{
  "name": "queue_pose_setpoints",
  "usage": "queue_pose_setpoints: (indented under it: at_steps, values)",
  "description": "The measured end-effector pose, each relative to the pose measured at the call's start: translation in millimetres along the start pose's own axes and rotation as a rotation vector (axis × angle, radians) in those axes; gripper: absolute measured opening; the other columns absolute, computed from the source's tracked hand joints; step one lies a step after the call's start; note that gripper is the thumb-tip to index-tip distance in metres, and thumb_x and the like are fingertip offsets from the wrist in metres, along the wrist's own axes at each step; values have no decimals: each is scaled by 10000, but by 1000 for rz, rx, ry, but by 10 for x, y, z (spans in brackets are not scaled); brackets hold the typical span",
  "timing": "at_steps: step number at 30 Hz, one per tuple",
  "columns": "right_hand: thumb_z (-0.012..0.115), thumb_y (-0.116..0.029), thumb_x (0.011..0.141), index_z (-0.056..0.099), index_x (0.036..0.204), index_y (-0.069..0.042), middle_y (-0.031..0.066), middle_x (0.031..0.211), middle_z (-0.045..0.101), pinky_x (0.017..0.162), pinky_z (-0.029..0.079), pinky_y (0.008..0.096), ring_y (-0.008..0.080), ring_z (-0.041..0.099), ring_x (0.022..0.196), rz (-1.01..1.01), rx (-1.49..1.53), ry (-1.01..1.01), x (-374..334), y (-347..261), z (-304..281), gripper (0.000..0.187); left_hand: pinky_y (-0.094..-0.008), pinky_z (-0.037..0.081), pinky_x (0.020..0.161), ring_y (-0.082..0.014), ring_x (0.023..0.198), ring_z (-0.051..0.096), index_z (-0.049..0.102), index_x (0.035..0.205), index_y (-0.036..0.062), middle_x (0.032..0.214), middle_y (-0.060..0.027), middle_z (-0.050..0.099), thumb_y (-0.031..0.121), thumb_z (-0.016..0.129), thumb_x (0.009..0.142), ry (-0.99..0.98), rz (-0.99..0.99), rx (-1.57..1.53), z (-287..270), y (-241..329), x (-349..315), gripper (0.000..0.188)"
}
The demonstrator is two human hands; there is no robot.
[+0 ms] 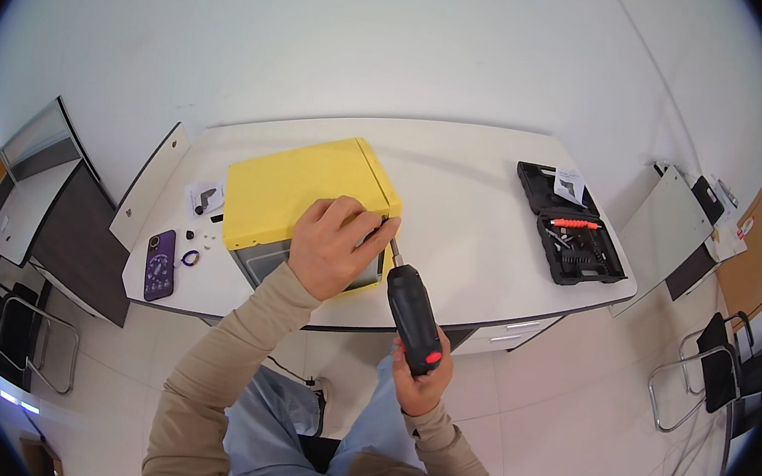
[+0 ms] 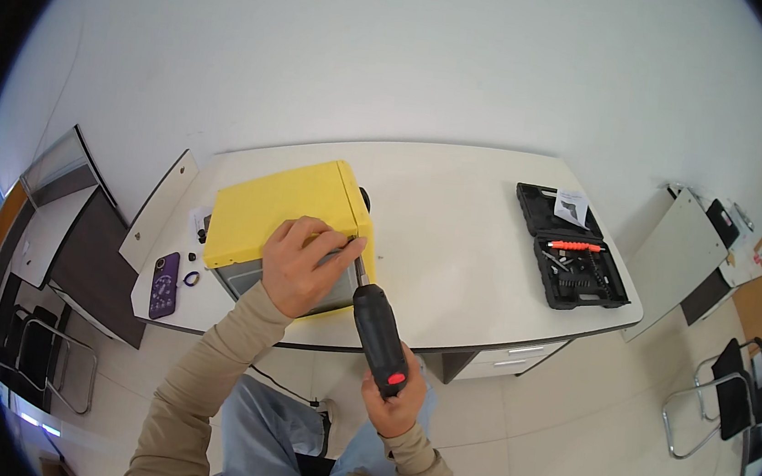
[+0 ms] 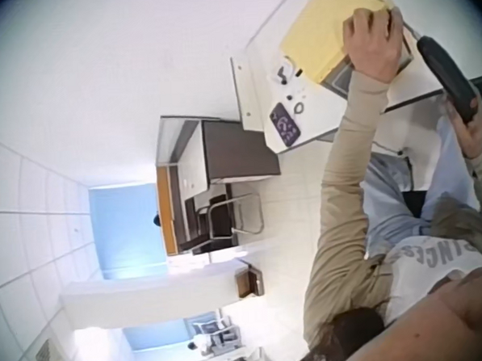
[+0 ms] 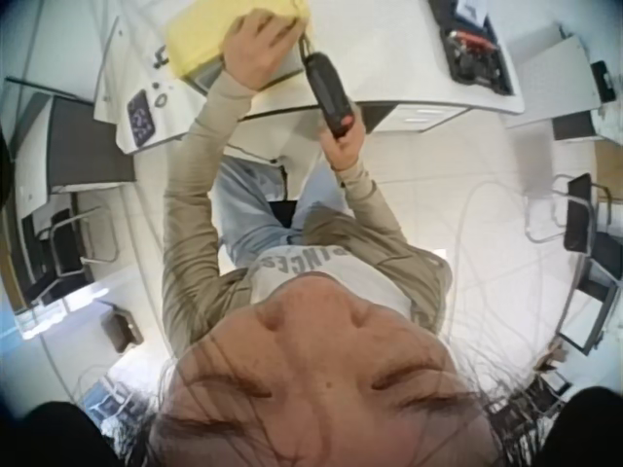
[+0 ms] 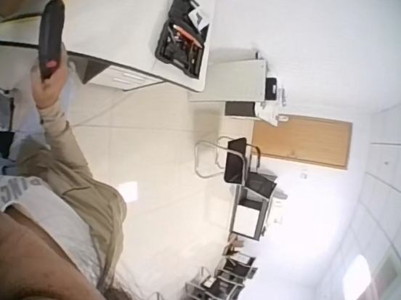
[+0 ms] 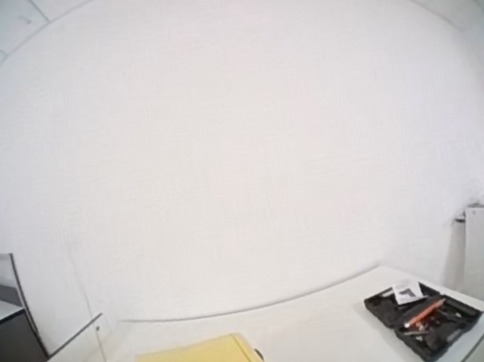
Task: The person aligns a yellow plastic cover onto a gray electronic device and secures it using a power drill. They insert screws into the cover and drive them in with the drill to fasten the casing.
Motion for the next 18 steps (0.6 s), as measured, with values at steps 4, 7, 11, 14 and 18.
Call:
queue_pose_setpoints:
  at_steps: [4, 7, 11, 14, 18]
  values:
    - [684, -19, 801, 492, 1312, 71, 148, 971, 674, 754, 527, 307, 200, 662, 830, -20, -57, -5, 3, -23, -24, 553, -323, 470, 654, -179, 829, 592, 761, 991, 135, 861, 38, 627, 127, 670, 634, 1, -1, 4, 7, 4, -3, 368]
    - [629, 22, 835, 454, 1338, 84, 131, 979, 676, 797, 530, 287, 156, 655, 870, -43, -81, -50, 27, -109, -34, 537, -322, 470, 653, -177, 834, 594, 760, 995, 138, 862, 40, 627, 126, 669, 636, 6, -8, 9, 10, 5, -23, 371]
    - [618, 34, 826, 459, 1336, 84, 133, 974, 677, 793, 531, 283, 156, 660, 862, -15, -32, -58, 41, -175, -27, 537, -322, 471, 654, -177, 839, 594, 760, 998, 141, 865, 44, 625, 126, 666, 632, 14, -10, 5, 3, 2, -18, 378]
    - [611, 40, 821, 464, 1333, 85, 134, 967, 678, 783, 533, 283, 158, 662, 852, -35, -55, -58, 57, -178, -35, 534, -324, 473, 657, -178, 842, 594, 757, 1007, 140, 866, 45, 619, 127, 663, 629, 19, -10, -1, 6, -5, -23, 389]
    - [609, 39, 819, 471, 1329, 86, 136, 964, 683, 775, 537, 286, 161, 667, 854, -63, -87, -60, 73, -179, -38, 531, -327, 479, 665, -182, 850, 594, 751, 1018, 140, 872, 42, 608, 129, 661, 634, 25, -6, -6, 15, -11, -42, 395]
Point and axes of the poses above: each hand's wrist, its own x-axis towards the middle knuckle, its own z-axis out of the palm, y = z × x, the point moved 2 cm from there along x, towards the middle knuckle
